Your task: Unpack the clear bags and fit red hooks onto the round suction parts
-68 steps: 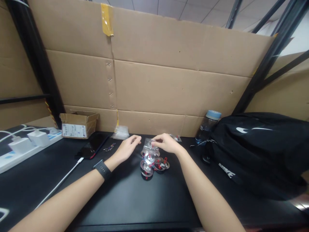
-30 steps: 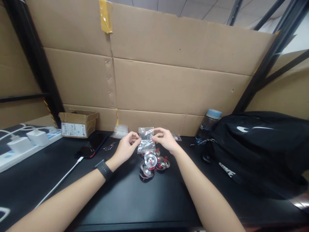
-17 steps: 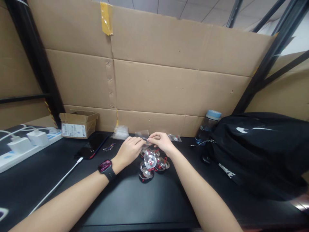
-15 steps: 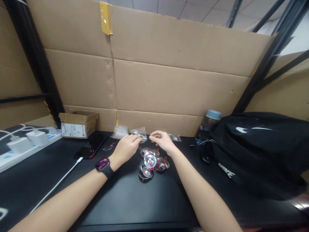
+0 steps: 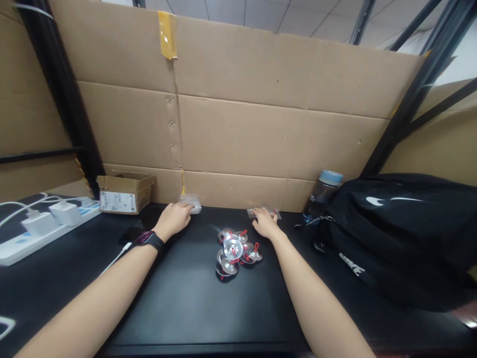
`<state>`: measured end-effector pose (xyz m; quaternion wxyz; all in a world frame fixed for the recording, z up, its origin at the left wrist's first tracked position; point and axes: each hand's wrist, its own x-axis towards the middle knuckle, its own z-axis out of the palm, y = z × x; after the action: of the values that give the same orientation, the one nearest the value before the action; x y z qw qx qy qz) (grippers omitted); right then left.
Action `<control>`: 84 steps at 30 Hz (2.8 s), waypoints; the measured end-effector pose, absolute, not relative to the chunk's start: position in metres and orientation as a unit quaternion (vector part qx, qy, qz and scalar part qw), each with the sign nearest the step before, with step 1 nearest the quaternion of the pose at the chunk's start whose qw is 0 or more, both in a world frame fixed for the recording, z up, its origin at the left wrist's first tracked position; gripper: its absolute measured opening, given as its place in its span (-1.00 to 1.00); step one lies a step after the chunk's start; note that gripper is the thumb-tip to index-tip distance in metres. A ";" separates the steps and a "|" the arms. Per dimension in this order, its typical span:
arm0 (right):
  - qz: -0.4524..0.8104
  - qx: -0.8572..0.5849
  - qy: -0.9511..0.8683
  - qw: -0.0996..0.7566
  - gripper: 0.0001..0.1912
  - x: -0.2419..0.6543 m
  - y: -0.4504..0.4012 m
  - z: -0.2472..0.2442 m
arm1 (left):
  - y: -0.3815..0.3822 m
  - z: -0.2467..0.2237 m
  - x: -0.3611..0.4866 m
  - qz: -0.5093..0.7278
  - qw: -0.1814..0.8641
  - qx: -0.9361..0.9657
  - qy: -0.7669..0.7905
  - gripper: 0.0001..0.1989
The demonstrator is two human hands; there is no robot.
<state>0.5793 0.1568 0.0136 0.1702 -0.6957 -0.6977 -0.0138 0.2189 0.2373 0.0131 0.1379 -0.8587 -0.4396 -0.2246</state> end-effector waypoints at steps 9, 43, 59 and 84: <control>-0.011 -0.660 -0.727 0.189 -0.52 0.581 0.162 0.020 | 0.243 0.002 0.216 -0.167 0.084 -0.874 -0.449 -0.58; 0.293 -0.416 -0.701 0.500 -0.76 0.524 0.114 0.093 | 0.137 0.035 0.309 -0.433 -0.337 -0.791 -0.271 -0.74; 0.326 -0.445 -0.672 0.494 -0.45 0.537 0.127 0.076 | 0.162 0.018 0.299 -0.492 -0.477 -0.665 -0.298 -0.55; 0.348 -0.441 -0.671 0.484 -0.51 0.504 0.126 0.065 | 0.143 0.034 0.294 -0.317 0.265 -0.884 -0.220 -0.76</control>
<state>0.5040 0.1256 0.0647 0.4841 -0.4414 -0.6707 0.3479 0.2942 0.1431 0.0343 0.2645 -0.8838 -0.2198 -0.3171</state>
